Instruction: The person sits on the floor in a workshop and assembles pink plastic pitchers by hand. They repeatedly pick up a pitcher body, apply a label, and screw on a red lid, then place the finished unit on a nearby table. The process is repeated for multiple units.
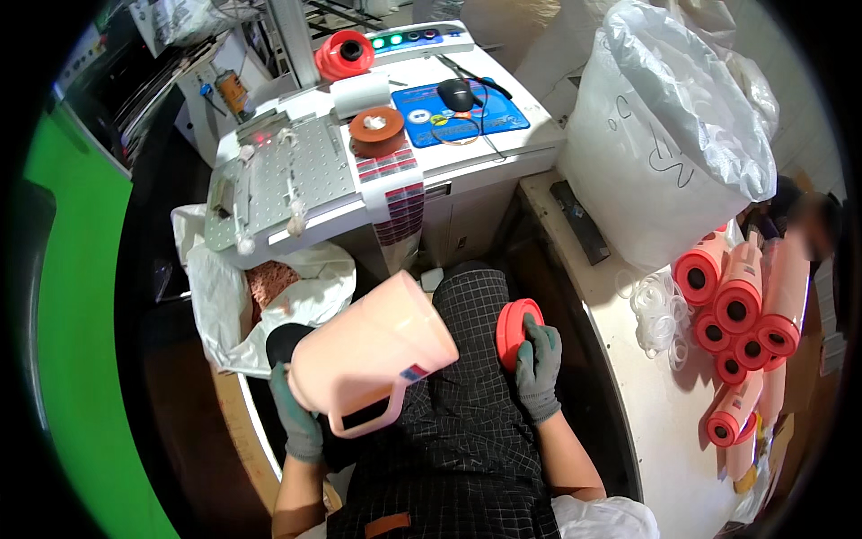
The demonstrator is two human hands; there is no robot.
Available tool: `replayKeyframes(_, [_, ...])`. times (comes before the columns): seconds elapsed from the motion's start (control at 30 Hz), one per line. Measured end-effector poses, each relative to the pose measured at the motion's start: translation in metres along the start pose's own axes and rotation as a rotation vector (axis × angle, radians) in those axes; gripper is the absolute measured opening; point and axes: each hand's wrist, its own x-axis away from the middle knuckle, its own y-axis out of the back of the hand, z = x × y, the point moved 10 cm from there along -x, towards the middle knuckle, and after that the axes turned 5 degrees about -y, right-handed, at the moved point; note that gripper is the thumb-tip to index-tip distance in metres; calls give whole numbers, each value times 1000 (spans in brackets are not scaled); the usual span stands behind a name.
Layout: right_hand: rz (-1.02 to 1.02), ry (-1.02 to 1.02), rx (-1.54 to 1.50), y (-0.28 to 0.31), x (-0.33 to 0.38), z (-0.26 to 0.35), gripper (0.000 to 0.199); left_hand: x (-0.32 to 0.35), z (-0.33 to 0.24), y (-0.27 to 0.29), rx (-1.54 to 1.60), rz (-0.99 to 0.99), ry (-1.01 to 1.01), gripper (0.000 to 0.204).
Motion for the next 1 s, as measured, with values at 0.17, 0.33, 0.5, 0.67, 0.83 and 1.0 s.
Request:
replayKeyframes(0.17, [3,-399,-370,-2,-12,-33,36,18,-2,-44,-186,250,-62,30])
replayKeyframes(0.33, [118,-63,-616,11,-59,74,53,39,-21,-72,-222,365,-96,35])
replayKeyframes(0.5, [191,298,-539,14,-43,113,62,47,-41,-84,-468,494,-331,65])
replayKeyframes(0.67, [211,234,-526,10,-35,107,58,46,-10,-62,-385,476,-172,76])
replayKeyframes(0.83, [208,181,-491,16,-33,115,56,46,-10,-56,-337,386,-196,53])
replayKeyframes(1.0, [240,158,-629,19,-21,119,54,38,-40,-66,-103,106,-2,27])
